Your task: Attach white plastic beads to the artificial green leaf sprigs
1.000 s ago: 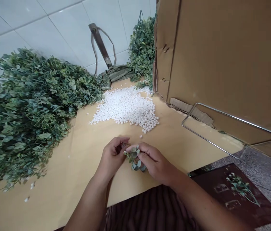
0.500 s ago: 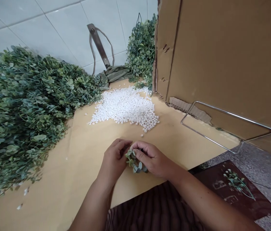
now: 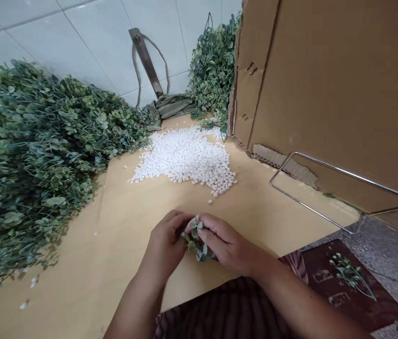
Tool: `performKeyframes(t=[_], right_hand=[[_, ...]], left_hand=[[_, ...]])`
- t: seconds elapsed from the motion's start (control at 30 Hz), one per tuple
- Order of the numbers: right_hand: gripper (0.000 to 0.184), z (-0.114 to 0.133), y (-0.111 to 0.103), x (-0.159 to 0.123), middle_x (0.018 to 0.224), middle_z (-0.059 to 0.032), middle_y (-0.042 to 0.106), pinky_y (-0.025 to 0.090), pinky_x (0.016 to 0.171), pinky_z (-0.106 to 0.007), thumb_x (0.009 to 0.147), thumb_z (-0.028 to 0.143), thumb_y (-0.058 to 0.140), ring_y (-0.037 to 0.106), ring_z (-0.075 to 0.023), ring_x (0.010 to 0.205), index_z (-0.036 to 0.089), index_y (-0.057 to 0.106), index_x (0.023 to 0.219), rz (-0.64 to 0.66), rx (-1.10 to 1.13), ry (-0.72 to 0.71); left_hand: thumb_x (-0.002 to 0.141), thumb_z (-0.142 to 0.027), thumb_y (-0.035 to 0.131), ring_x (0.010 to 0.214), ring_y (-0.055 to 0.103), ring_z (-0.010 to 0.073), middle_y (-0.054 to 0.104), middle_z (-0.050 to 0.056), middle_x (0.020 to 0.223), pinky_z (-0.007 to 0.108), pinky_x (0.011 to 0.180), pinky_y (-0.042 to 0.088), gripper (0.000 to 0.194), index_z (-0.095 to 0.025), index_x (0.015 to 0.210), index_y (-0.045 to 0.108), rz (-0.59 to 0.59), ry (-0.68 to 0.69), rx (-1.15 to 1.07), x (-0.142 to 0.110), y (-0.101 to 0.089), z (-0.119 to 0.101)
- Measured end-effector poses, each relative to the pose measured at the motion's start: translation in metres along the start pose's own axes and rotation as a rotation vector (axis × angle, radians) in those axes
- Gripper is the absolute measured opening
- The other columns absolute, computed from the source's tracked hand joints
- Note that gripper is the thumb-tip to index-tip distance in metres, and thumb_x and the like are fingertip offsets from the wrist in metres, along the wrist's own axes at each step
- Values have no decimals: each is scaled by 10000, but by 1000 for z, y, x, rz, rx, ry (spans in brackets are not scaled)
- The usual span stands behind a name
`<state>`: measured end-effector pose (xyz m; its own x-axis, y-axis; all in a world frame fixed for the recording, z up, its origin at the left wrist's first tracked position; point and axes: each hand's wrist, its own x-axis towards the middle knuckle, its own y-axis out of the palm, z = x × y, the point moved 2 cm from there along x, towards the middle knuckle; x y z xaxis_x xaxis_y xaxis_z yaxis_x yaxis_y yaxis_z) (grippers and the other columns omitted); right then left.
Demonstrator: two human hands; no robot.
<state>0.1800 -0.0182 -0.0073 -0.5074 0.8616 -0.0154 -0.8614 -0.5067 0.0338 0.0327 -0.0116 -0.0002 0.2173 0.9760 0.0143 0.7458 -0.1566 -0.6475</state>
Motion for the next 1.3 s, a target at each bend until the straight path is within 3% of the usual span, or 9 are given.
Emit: performKeyframes(t=[0.2,0.33,0.47,0.67,0.8,0.9,1.07,1.17,1.3], right_hand=[[299,2,2,-1,840,-46,540,449,767,-280,959,390,355,510,-158,791,182,571,951,42,-96,-91],[314,-2,2,-3,756,-23,490,439,681,-272,955,419,352,472,-146,700,186,519,829,-4,-135,-80],[361,-4,-5,-11,672,2,456,429,599,-250,937,468,375,453,-131,629,189,462,725,-94,-86,-24],[382,1,-27,-31,645,-11,546,467,596,-228,874,508,495,536,-134,626,166,570,721,-219,-57,4],[405,1,-39,-40,698,-47,644,492,615,-227,838,528,537,596,-158,664,154,637,723,-319,-144,51],[415,1,-43,-40,680,-51,656,494,601,-230,826,535,537,604,-164,644,154,637,697,-377,-158,58],[349,4,-33,-29,563,2,526,425,523,-214,842,428,515,497,-120,541,158,578,630,-335,-187,0],[345,5,-23,-20,522,27,425,376,485,-208,841,397,490,419,-101,502,167,500,584,-250,-149,-4],[311,3,-12,-13,540,36,390,351,477,-202,863,351,455,384,-93,507,170,482,611,-179,-101,-1]], left_hand=[[774,-84,532,802,632,165,660,64,863,270,712,488,187,-167,870,669,-99,12,-45,5,-1,7],[817,-188,549,771,627,150,653,56,870,262,686,490,142,-172,879,676,-125,-1,-33,10,-2,8],[804,-168,560,692,601,131,650,44,850,249,628,474,155,-185,890,688,-152,19,82,22,-2,-5],[769,-148,593,658,585,141,645,39,838,260,620,459,206,-201,935,703,14,78,275,43,17,-22],[774,-101,536,673,571,145,642,39,811,272,646,446,203,-192,822,711,9,80,305,50,25,-21],[753,-109,560,662,555,133,642,32,768,260,641,438,173,-181,789,713,-39,-5,58,46,23,-19],[724,-250,664,561,481,83,627,4,639,212,555,398,167,-159,845,735,-52,-311,-643,15,21,-18],[668,-307,735,521,443,61,583,-18,543,192,531,375,169,-163,755,748,-104,-378,-834,-3,23,-15],[613,-338,782,546,489,61,622,-8,572,184,545,396,217,-175,752,752,-166,-424,-950,-11,24,-8]])
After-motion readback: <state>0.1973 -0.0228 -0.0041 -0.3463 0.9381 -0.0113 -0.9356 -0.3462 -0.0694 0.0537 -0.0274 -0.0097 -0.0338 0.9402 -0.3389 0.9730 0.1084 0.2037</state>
